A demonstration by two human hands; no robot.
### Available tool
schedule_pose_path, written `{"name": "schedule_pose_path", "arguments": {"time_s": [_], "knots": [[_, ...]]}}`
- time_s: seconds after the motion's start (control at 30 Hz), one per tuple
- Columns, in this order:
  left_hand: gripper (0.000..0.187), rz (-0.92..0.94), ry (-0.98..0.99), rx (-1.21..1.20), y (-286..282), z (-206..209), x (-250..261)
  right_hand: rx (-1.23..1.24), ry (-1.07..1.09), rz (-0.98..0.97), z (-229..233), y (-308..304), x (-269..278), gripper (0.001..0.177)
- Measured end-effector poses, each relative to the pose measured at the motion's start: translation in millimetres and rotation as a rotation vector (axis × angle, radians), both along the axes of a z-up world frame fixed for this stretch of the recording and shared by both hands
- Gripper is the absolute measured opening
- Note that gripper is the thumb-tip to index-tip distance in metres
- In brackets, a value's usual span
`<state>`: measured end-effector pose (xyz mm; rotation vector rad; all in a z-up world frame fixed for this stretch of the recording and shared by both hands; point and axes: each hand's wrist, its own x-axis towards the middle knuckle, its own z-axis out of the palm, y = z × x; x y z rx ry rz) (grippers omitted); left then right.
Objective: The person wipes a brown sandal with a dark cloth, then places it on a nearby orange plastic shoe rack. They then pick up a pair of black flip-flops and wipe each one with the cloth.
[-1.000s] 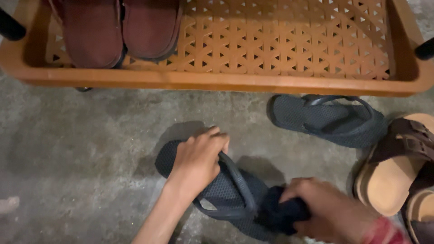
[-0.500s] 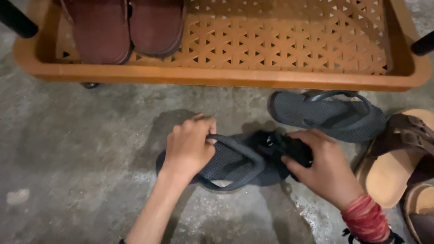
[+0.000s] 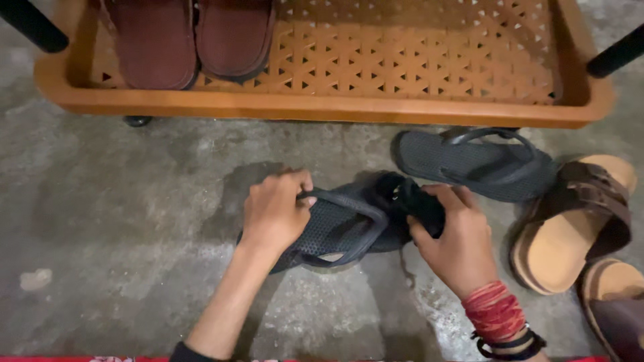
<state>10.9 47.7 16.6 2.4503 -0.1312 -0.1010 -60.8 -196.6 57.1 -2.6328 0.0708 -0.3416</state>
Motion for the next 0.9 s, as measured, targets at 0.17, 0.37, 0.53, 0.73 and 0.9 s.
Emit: {"name": "schedule_pose_path", "arguments": {"time_s": [0.17,0.37,0.53,0.73,0.9], "knots": [[0.017,-0.077,-0.136,-0.083,7.5,2.7,-15.8,0.022,0.003,-0.103,-5.7,-8.9,-7.5,0.042],[0.013,-0.096,-0.221,-0.293,14.6,-8.7,-48.6,0.042,-0.079,-0.048,-20.0,-0.9,-5.7,0.041],[0.013,-0.040,-0.303,-0.330,10.8,-24.4,-46.0,-0.033,0.018,-0.096,-11.7,5.0,-6.5,0.041],[0.012,0.111,-0.278,-0.383,7.1,-29.7,-46.4,-0.087,0.181,-0.059,-8.4,16.9,-11.7,0.046],[0.012,0.104,-0.300,-0.402,7.1,-27.2,-46.2,-0.001,0.262,0.218,-12.1,18.1,-10.2,0.050]]}}
